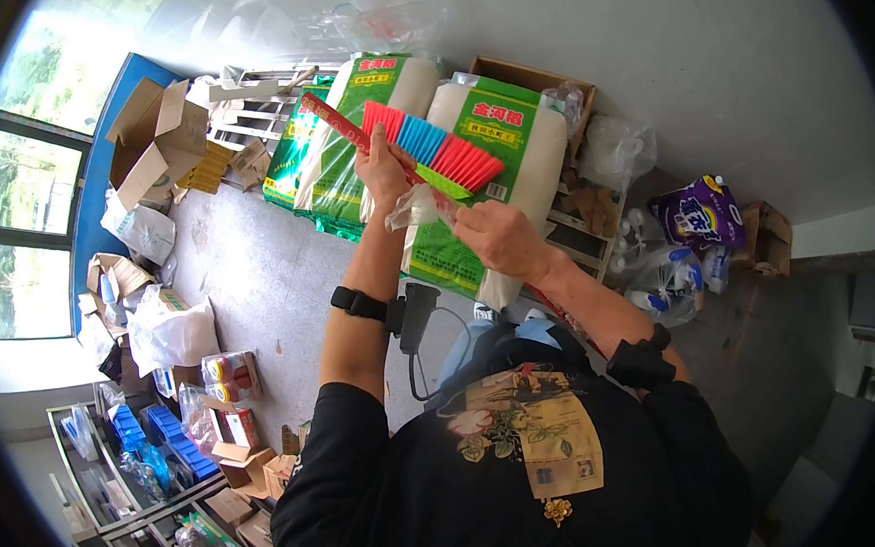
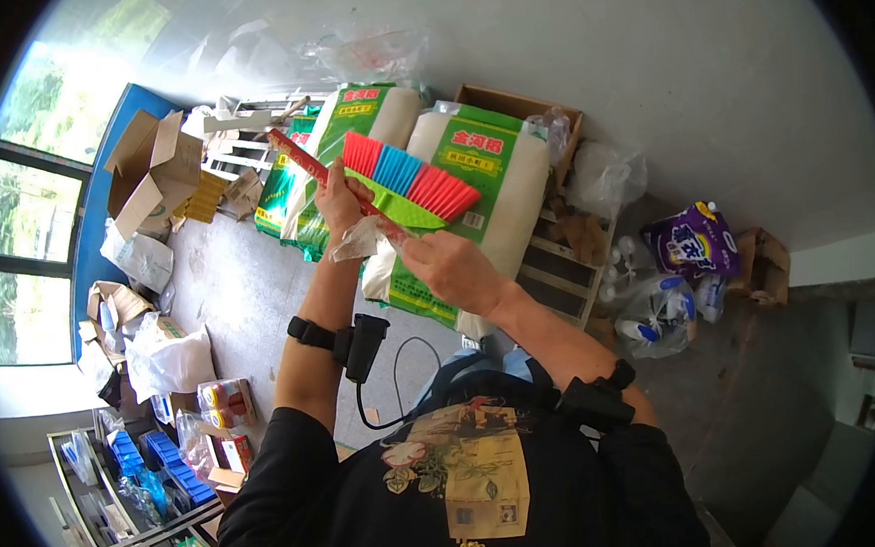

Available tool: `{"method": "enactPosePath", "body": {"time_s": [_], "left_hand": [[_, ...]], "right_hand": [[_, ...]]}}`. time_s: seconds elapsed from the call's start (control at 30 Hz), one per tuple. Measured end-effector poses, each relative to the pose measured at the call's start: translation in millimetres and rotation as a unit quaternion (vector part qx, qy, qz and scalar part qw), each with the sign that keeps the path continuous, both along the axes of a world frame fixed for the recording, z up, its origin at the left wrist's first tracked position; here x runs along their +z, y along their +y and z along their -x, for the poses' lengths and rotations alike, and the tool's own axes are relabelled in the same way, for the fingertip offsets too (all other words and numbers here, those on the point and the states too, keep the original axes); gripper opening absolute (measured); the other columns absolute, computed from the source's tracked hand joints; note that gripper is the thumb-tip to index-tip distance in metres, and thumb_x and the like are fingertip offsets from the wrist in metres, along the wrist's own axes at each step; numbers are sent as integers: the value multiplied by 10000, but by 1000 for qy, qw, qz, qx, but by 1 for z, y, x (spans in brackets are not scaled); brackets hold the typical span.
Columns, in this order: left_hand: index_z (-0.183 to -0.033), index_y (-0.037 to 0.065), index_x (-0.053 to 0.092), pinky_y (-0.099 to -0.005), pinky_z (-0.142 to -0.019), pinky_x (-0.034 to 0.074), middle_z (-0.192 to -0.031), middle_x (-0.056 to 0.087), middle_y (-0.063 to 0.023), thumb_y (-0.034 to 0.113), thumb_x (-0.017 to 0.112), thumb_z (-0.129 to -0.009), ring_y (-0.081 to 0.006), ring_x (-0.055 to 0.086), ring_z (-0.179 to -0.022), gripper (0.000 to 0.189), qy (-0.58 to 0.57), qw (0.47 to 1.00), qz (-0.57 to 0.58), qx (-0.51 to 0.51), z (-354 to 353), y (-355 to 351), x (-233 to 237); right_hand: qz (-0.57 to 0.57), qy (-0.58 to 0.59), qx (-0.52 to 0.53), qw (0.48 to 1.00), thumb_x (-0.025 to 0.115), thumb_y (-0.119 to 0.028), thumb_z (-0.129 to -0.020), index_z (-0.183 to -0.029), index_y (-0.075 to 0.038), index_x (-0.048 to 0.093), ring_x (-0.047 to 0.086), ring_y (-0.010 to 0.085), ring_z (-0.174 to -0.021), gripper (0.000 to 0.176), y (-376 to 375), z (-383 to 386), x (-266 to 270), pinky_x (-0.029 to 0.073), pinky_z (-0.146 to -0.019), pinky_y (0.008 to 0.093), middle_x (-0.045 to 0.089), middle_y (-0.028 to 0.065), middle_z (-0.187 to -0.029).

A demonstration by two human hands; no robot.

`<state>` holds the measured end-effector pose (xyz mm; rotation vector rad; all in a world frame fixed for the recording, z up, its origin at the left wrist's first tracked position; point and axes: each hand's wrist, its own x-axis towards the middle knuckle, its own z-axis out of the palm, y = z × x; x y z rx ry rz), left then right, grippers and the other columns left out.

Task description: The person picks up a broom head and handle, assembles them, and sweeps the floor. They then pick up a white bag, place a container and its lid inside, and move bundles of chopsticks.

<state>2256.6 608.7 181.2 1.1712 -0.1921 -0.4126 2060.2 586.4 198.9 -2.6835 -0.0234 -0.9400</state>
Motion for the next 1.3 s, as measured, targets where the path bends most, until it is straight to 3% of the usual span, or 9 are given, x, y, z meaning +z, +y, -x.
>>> {"method": "enactPosePath", "body": {"time_s": [0.27,0.5,0.6,0.63,0.7,0.97,1.07,1.2,1.3], "left_hand": [[-720,100,376,-266,-309,343,-454,390,-15,234,578,-832,-129,395,-325,267,121,992,2,38,-6,11,-25],[-715,108,380,-254,-303,333,-448,385,-1,239,554,-845,-113,387,-320,253,15,997,-11,70,-10,9,-13],[-682,98,369,-248,-297,332,-457,377,15,206,500,-855,-112,381,-320,242,15,986,92,139,-145,51,-103],[-698,92,358,-258,-293,335,-460,351,10,190,490,-846,-114,378,-329,222,23,959,-37,281,-111,52,-14],[-822,68,332,-264,-298,356,-459,375,-25,171,517,-824,-127,381,-327,212,-18,962,131,238,-125,66,26],[-822,108,362,-261,-393,332,-461,329,2,204,518,-871,-99,338,-394,190,-45,979,149,130,-137,95,92],[-694,102,377,-260,-404,284,-459,305,11,230,512,-875,-96,281,-402,259,-42,981,187,15,-123,92,98],[-547,106,336,-259,-395,236,-448,289,14,237,494,-883,-93,242,-395,394,-42,969,209,-125,-88,73,105],[-568,105,347,-259,-382,235,-440,280,8,210,473,-891,-93,235,-372,362,-60,966,203,-147,-57,54,110]], "right_hand": [[-52,2,14,999,566,-79,-704,-720,-53,516,534,197,-674,59,2,10,-8,439,-586,307,480,58,-724],[-55,34,25,998,587,-93,-719,-724,-54,526,536,221,-653,73,2,12,-8,442,-580,325,472,62,-701],[-83,48,34,995,597,-100,-728,-732,-53,540,541,225,-657,75,16,39,-11,444,-578,323,497,59,-713],[-110,45,3,993,600,-96,-733,-732,-49,547,541,222,-655,70,17,57,-19,443,-576,316,506,60,-717],[-238,72,-61,967,597,-81,-739,-731,-33,553,551,225,-666,66,16,86,-30,448,-584,309,528,71,-723],[-534,14,-361,764,558,-154,-842,-978,-11,610,519,98,-742,204,-80,175,-95,412,-697,225,592,27,-820],[-452,-73,-347,819,558,-172,-845,-996,-31,610,517,95,-767,213,-86,160,-95,411,-694,225,584,35,-881],[-420,1,-242,874,594,-86,-753,-998,-29,575,543,153,-849,252,-62,94,-61,445,-717,249,551,75,-944],[-350,13,-124,928,673,-272,-716,-1069,20,518,500,285,-1026,484,-32,38,-31,385,-893,362,508,158,-1082]]}}
